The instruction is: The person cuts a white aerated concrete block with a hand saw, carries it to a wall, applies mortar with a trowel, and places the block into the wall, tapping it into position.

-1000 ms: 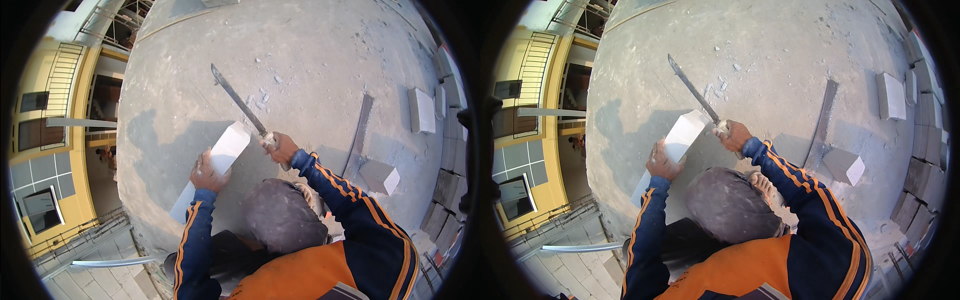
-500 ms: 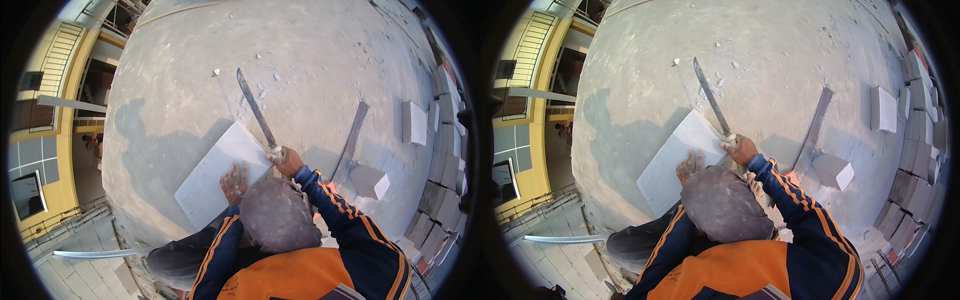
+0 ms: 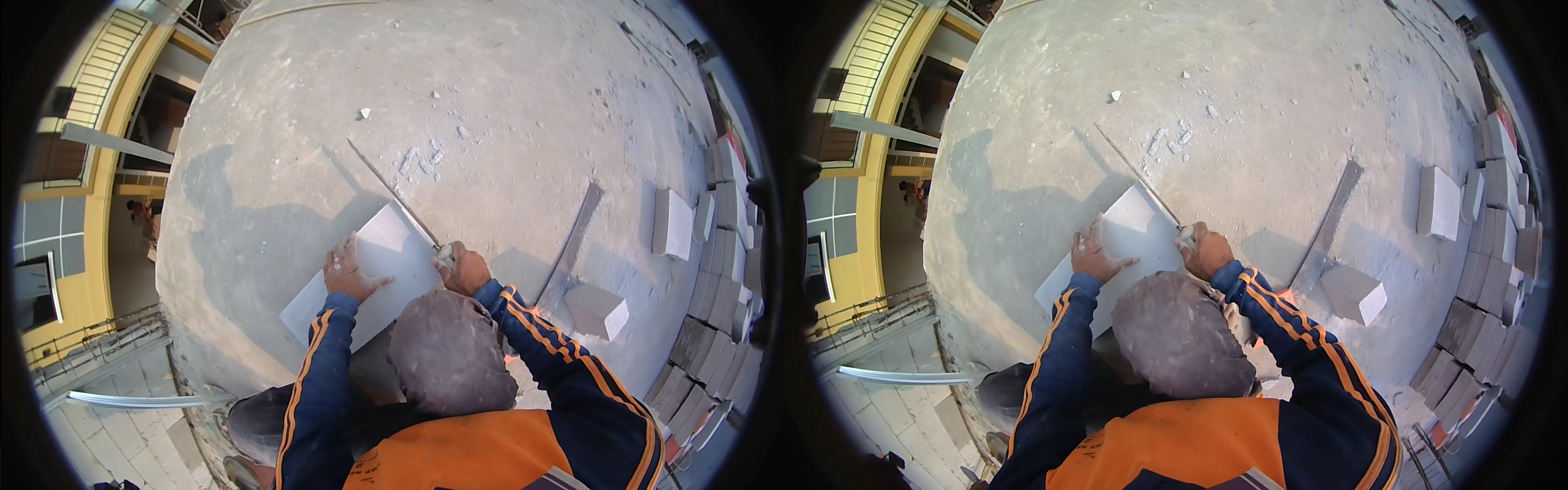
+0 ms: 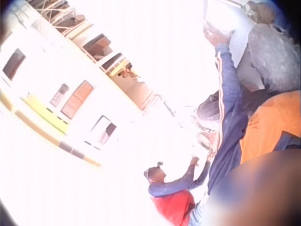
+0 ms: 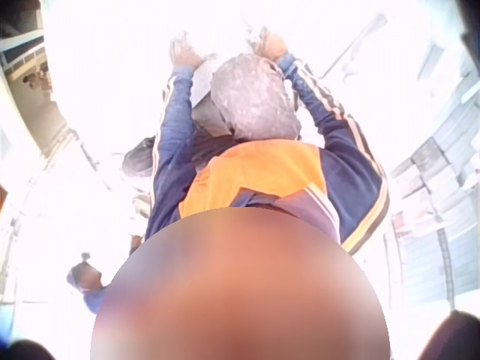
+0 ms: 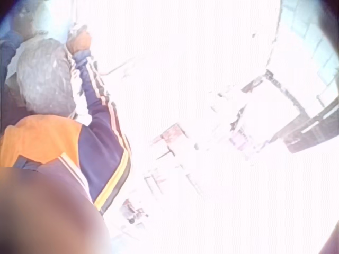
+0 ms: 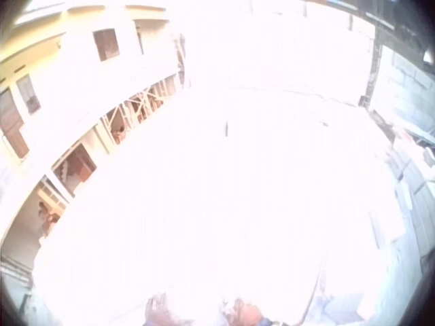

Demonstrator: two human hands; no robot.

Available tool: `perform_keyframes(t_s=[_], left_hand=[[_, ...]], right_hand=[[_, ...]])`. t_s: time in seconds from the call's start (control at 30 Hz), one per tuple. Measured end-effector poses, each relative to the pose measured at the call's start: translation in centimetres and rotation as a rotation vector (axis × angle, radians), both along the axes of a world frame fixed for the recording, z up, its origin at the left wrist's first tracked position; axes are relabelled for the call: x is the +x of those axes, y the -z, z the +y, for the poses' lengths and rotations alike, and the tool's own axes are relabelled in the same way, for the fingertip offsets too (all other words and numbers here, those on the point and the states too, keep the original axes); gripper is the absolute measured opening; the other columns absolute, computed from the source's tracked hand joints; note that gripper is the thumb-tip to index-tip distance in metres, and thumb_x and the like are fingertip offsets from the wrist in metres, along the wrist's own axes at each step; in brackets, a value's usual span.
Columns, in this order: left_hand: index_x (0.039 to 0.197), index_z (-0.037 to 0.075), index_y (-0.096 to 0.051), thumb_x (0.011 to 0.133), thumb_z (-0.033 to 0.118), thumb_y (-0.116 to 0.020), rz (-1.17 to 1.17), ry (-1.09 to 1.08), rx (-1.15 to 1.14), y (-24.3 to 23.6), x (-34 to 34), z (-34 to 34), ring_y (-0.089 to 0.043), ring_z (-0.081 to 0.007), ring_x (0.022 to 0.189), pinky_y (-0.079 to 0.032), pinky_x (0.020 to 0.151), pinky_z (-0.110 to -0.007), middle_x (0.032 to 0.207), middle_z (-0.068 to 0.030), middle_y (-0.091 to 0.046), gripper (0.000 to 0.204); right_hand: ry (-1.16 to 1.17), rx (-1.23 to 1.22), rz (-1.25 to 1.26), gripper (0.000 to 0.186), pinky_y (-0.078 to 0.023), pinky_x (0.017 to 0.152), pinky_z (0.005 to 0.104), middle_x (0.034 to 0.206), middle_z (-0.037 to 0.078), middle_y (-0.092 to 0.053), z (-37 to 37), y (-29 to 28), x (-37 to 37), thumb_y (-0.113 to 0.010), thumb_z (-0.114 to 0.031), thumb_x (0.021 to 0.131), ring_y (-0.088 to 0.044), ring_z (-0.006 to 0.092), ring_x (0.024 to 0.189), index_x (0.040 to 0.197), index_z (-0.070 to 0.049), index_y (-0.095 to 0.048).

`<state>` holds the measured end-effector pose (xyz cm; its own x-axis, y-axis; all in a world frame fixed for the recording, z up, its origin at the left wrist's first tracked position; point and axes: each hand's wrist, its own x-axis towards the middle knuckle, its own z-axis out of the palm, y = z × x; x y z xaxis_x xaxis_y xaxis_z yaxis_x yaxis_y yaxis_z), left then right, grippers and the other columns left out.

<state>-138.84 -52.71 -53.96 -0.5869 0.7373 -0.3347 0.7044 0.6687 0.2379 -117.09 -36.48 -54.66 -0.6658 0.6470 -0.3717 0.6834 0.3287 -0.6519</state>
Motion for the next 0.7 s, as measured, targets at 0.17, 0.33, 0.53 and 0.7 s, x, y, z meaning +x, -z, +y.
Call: perform_keyframes(t_s=[0.17,0.33,0.53,0.7], left_hand=[[0.143,0.010,-0.054,0.067,0.068,-0.082,-0.353,-0.261,-0.154,1.3,-7.2,-1.6,-0.049,-0.0341,0.136,-0.039,0.114,-0.042,0.148,-0.0173,-0.050,0.099],[0.147,0.011,-0.051,0.077,0.063,-0.077,-0.436,-0.100,-0.235,2.2,-7.8,-3.5,-0.050,-0.0322,0.136,-0.039,0.113,-0.041,0.145,-0.0178,-0.055,0.091],[0.148,0.011,-0.050,0.073,0.056,-0.085,-0.604,-0.053,-0.077,1.0,-8.0,-4.0,-0.055,-0.0324,0.130,-0.043,0.110,-0.039,0.143,-0.0188,-0.056,0.094],[0.147,0.011,-0.051,0.059,0.052,-0.094,-0.439,-0.039,-0.195,-1.8,-6.2,-3.0,-0.059,-0.0319,0.125,-0.046,0.106,-0.039,0.136,-0.0173,-0.060,0.106]], right_hand=[[0.085,0.145,0.087,0.044,-0.056,0.068,0.0490,0.080,0.025,-0.069,0.0,1.5,0.4,-0.071,-0.036,0.089,-0.070,0.0445,0.075,0.105,0.002,-0.056],[0.240,0.029,0.031,0.043,-0.055,0.068,0.0481,0.083,0.022,-0.071,-2.4,3.0,2.3,-0.075,-0.036,0.087,-0.071,0.0422,0.077,0.105,0.000,-0.059],[0.379,-0.005,0.130,0.047,-0.056,0.070,0.0463,0.086,0.021,-0.072,-5.2,4.4,4.2,-0.081,-0.033,0.082,-0.071,0.0397,0.078,0.109,-0.001,-0.060],[0.351,-0.044,0.211,0.052,-0.056,0.070,0.0452,0.087,0.021,-0.072,-4.8,4.9,6.0,-0.083,-0.034,0.080,-0.072,0.0392,0.079,0.115,-0.002,-0.061]])
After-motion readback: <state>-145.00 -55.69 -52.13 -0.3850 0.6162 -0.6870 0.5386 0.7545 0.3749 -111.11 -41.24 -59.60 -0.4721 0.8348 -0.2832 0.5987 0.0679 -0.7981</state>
